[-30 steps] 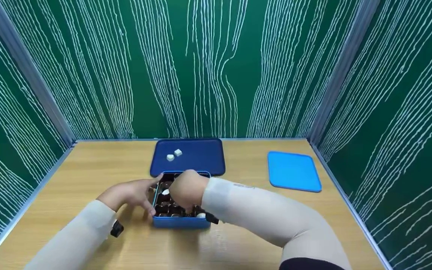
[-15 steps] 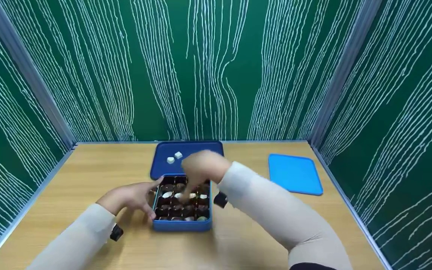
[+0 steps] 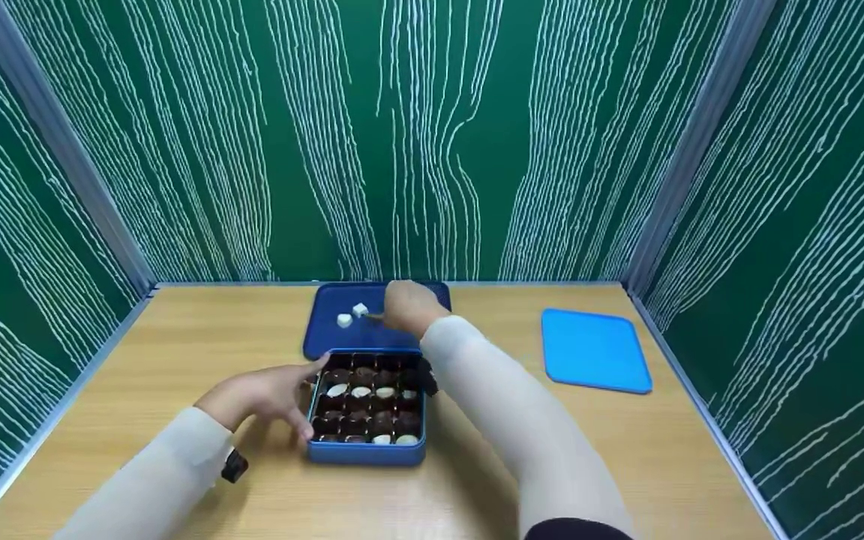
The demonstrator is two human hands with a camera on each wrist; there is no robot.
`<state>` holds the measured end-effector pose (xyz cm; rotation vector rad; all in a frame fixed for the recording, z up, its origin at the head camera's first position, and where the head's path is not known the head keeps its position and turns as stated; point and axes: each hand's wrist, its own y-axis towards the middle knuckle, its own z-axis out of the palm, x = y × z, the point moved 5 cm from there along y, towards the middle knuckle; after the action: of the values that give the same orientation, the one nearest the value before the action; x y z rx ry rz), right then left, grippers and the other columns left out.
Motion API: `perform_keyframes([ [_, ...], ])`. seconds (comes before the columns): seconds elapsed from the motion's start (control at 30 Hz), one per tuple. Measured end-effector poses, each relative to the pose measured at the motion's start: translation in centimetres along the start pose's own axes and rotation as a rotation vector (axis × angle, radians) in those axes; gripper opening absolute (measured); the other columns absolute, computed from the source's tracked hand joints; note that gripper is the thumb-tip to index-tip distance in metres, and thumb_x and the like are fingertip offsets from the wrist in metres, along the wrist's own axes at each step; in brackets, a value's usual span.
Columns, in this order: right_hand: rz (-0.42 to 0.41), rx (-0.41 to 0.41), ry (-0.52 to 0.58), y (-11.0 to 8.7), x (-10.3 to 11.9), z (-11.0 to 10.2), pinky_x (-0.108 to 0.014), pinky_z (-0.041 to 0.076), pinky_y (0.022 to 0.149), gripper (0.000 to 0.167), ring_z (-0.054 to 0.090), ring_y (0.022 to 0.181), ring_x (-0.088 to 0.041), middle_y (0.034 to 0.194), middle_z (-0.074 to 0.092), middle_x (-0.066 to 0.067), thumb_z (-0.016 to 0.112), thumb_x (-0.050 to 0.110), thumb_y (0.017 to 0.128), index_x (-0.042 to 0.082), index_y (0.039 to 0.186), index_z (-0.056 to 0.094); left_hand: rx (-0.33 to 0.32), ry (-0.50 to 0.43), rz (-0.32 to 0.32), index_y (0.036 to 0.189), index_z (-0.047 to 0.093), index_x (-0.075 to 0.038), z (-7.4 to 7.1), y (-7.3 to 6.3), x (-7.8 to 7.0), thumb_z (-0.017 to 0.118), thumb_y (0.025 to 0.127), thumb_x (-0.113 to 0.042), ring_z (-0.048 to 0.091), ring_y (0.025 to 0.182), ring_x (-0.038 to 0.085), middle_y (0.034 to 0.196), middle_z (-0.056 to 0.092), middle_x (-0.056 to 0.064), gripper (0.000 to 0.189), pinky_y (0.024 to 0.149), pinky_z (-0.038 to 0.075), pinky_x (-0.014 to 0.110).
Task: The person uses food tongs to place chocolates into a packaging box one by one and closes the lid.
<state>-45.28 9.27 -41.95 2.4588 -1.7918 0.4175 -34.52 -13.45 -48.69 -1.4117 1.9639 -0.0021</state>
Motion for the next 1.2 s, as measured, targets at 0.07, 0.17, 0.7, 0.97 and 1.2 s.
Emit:
perform_keyframes([
  [0.07, 0.003, -0.026, 0.024, 0.8, 0.3, 0.6, -0.034, 0.056, 0.069, 0.027, 0.058, 0.071, -0.018, 0.083, 0.066, -0.002, 0.079, 0.029, 0.106, 0.011, 0.087, 0.072, 0.000, -0.001, -0.005, 0.185, 0.006, -0.025, 0.0, -0.1, 0.2, 0.108, 0.072, -0.034, 0.036, 0.171, 0.043, 0.185, 0.034, 0.020, 0.152, 0.143, 0.028, 0.060],
  [0.17, 0.010, -0.028, 0.064, 1.8, 0.8, 1.5, -0.036, 0.055, 0.072, 0.022, 0.060, 0.074, -0.020, 0.086, 0.066, -0.003, 0.075, 0.025, 0.108, 0.010, 0.092, 0.072, -0.006, 0.003, -0.006, 0.185, 0.007, -0.024, -0.1, -0.4, 0.4, 0.108, 0.073, -0.033, 0.039, 0.170, 0.042, 0.183, 0.038, 0.020, 0.151, 0.143, 0.030, 0.059],
  [0.7, 0.047, -0.063, 0.078, 5.8, 0.5, 4.9, -0.044, 0.059, 0.081, 0.018, 0.064, 0.085, -0.024, 0.107, 0.079, -0.010, 0.066, 0.020, 0.113, 0.008, 0.104, 0.075, 0.000, -0.002, -0.005, 0.185, 0.008, -0.026, 0.4, 0.0, -0.2, 0.107, 0.072, -0.035, 0.037, 0.171, 0.041, 0.185, 0.035, 0.018, 0.151, 0.143, 0.029, 0.060],
  [0.97, 0.059, -0.078, 0.041, 6.0, 0.3, 5.1, -0.051, 0.065, 0.091, 0.019, 0.068, 0.089, -0.026, 0.110, 0.082, -0.014, 0.066, 0.019, 0.112, 0.007, 0.098, 0.074, -0.001, 0.021, -0.008, 0.185, 0.007, -0.025, 0.2, 0.2, -0.2, 0.107, 0.072, -0.037, 0.037, 0.171, 0.040, 0.185, 0.036, 0.018, 0.151, 0.143, 0.030, 0.058],
  [1.2, 0.039, 0.004, 0.023, 5.1, -0.4, 4.0, -0.039, 0.053, 0.069, 0.026, 0.059, 0.076, -0.022, 0.087, 0.069, -0.004, 0.067, 0.018, 0.110, 0.014, 0.084, 0.067, 0.000, 0.009, -0.005, 0.185, 0.008, -0.024, 0.0, 0.1, 0.0, 0.107, 0.073, -0.034, 0.038, 0.170, 0.041, 0.184, 0.038, 0.019, 0.150, 0.143, 0.030, 0.058],
])
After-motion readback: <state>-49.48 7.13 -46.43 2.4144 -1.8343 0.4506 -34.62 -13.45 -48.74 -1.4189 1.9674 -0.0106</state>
